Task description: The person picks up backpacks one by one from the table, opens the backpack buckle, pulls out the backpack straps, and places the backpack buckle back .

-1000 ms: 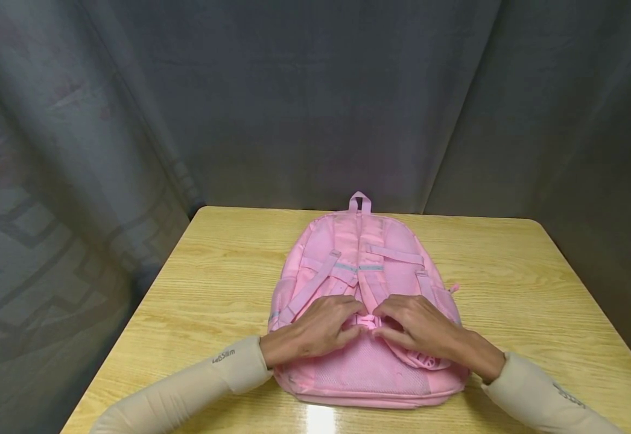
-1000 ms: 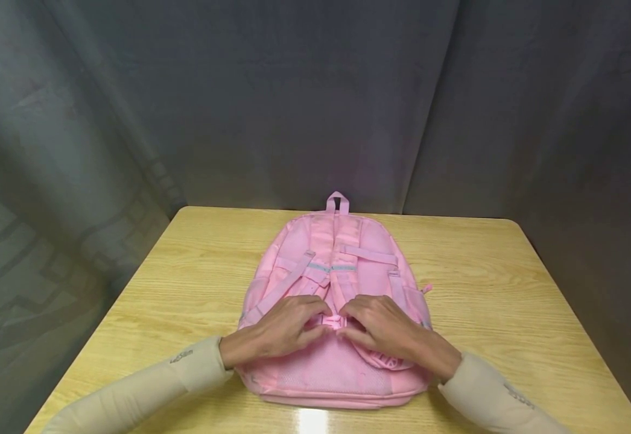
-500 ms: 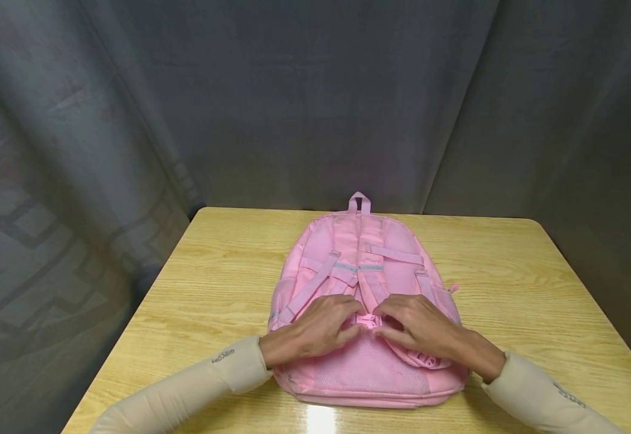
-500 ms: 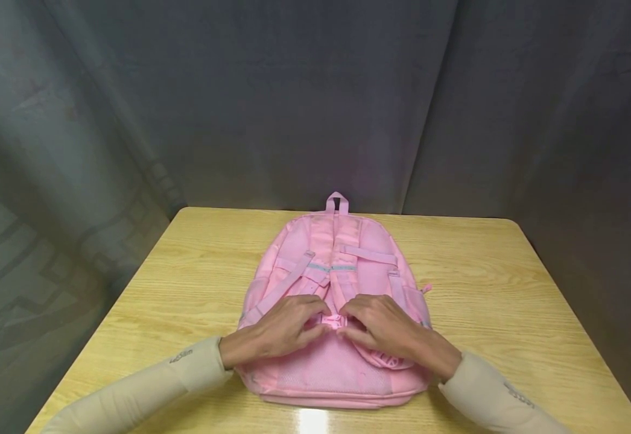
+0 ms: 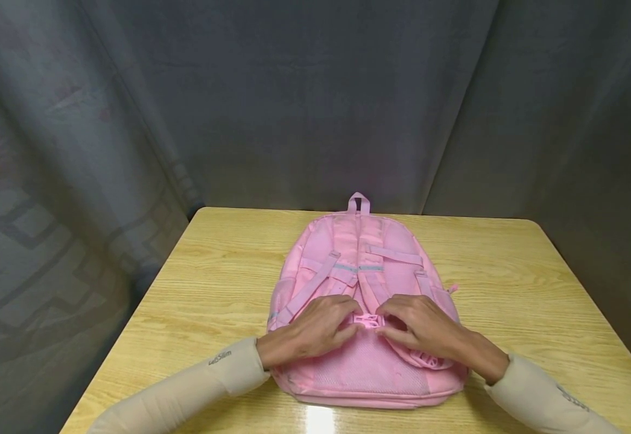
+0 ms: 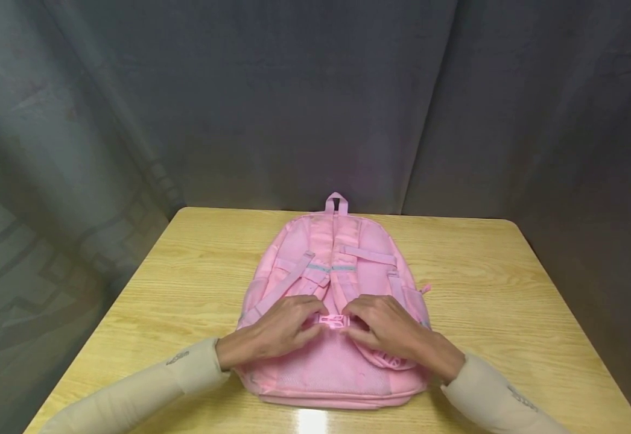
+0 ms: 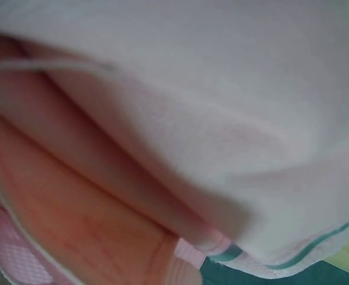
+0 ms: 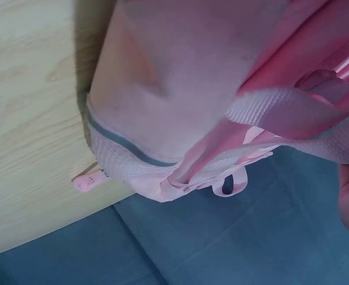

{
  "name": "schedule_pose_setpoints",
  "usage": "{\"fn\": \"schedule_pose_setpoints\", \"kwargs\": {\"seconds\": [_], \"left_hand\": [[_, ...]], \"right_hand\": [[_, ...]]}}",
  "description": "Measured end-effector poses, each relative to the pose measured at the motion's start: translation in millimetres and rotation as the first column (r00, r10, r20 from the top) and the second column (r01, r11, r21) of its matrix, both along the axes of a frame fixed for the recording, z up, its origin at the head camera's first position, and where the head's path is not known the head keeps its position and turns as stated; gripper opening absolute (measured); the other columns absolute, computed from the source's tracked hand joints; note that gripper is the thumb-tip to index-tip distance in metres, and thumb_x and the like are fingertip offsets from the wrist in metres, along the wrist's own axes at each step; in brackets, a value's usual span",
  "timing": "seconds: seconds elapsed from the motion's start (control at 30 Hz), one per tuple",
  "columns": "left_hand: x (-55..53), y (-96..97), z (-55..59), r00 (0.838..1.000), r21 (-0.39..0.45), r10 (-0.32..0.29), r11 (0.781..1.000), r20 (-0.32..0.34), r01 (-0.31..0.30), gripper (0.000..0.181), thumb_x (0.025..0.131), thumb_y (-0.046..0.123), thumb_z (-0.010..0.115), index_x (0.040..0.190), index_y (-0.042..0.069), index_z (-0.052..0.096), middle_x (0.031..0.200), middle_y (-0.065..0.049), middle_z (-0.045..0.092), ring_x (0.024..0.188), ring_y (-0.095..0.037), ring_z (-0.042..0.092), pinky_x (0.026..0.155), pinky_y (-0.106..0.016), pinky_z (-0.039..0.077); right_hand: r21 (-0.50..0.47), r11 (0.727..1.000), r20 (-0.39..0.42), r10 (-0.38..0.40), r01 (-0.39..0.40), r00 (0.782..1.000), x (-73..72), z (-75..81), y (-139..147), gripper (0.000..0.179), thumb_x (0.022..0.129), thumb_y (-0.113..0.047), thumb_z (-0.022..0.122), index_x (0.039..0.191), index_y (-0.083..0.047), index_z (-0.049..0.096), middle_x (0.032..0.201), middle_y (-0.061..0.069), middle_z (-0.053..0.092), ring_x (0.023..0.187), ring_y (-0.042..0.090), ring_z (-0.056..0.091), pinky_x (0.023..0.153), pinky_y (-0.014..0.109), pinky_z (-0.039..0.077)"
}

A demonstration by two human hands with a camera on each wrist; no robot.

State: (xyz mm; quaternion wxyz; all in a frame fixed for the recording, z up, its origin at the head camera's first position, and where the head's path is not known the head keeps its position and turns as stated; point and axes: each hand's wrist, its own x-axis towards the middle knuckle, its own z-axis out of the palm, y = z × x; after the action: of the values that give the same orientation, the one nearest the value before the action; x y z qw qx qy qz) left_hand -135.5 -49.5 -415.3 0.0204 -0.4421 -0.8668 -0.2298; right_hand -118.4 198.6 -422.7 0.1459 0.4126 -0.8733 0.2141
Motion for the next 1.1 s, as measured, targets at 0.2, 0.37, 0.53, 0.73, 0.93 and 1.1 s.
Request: {"fn": "schedule_pose_setpoints", "kwargs": {"seconds": [0.2, 0.37, 0.53, 0.73, 0.93, 1.1], "left_hand": [[-0.3, -2.0, 0.1, 1.000, 0.010, 0.010, 1.000, 0.021, -0.010, 0.017, 0.095, 0.024, 0.066, 0.106, 0.012, 0.069, 0.086, 0.008, 0.062, 0.069, -0.001, 0.049, 0.063, -0.009, 0.044], [-0.4, -3.4, 0.5, 1.000, 0.026, 0.010, 1.000, 0.029, -0.011, 0.017, 0.096, 0.027, 0.066, 0.105, 0.012, 0.069, 0.082, 0.010, 0.058, 0.068, -0.002, 0.047, 0.060, -0.009, 0.041], [-0.4, -4.3, -0.5, 0.999, 0.024, 0.013, 1.000, 0.031, -0.014, 0.018, 0.096, 0.026, 0.066, 0.105, 0.012, 0.069, 0.078, 0.011, 0.054, 0.067, -0.002, 0.046, 0.059, -0.009, 0.039], [-0.3, -5.1, -2.0, 0.999, 0.017, 0.022, 1.000, 0.038, -0.023, 0.019, 0.095, 0.026, 0.067, 0.106, 0.011, 0.070, 0.079, 0.009, 0.058, 0.067, -0.001, 0.047, 0.062, -0.010, 0.044], [0.9, -4.9, -3.8, 1.000, -0.004, 0.015, 1.000, 0.015, -0.015, 0.017, 0.095, 0.025, 0.067, 0.105, 0.012, 0.070, 0.086, 0.006, 0.065, 0.074, -0.003, 0.055, 0.070, -0.015, 0.052], [1.2, -3.2, -4.5, 1.000, -0.049, -0.003, 0.999, -0.028, 0.002, 0.011, 0.095, 0.025, 0.067, 0.098, 0.014, 0.070, 0.092, 0.005, 0.069, 0.082, -0.006, 0.062, 0.077, -0.019, 0.056]], "right_hand": [[-0.020, 1.000, 0.001, -0.006, 0.006, 1.000, 0.3, 0.0, 2.2, 0.012, 0.086, -0.025, 0.076, 0.094, -0.018, 0.071, 0.086, -0.014, 0.067, 0.075, 0.000, 0.059, 0.067, 0.019, 0.055], [-0.032, 0.999, -0.002, -0.011, 0.011, 1.000, 0.6, -1.4, 4.8, 0.012, 0.086, -0.025, 0.077, 0.094, -0.020, 0.070, 0.083, -0.016, 0.063, 0.072, -0.003, 0.054, 0.064, 0.016, 0.051], [-0.030, 0.999, -0.002, -0.023, 0.023, 1.000, 1.7, -1.3, 6.8, 0.013, 0.084, -0.024, 0.077, 0.094, -0.021, 0.069, 0.083, -0.017, 0.063, 0.071, -0.005, 0.051, 0.063, 0.016, 0.050], [-0.035, 0.999, -0.015, -0.031, 0.030, 0.999, 2.4, -1.4, 8.5, 0.014, 0.084, -0.023, 0.077, 0.094, -0.021, 0.068, 0.084, -0.017, 0.064, 0.070, -0.006, 0.051, 0.064, 0.017, 0.051], [-0.027, 0.998, -0.007, -0.050, 0.049, 0.999, 3.6, -0.9, 8.5, 0.015, 0.083, -0.024, 0.078, 0.094, -0.022, 0.068, 0.085, -0.018, 0.063, 0.072, -0.006, 0.053, 0.065, 0.017, 0.052], [-0.026, 0.998, 0.001, -0.053, 0.053, 0.999, 3.8, 0.3, 8.6, 0.014, 0.084, -0.023, 0.077, 0.094, -0.021, 0.068, 0.085, -0.017, 0.064, 0.073, -0.005, 0.054, 0.065, 0.020, 0.054]]}}
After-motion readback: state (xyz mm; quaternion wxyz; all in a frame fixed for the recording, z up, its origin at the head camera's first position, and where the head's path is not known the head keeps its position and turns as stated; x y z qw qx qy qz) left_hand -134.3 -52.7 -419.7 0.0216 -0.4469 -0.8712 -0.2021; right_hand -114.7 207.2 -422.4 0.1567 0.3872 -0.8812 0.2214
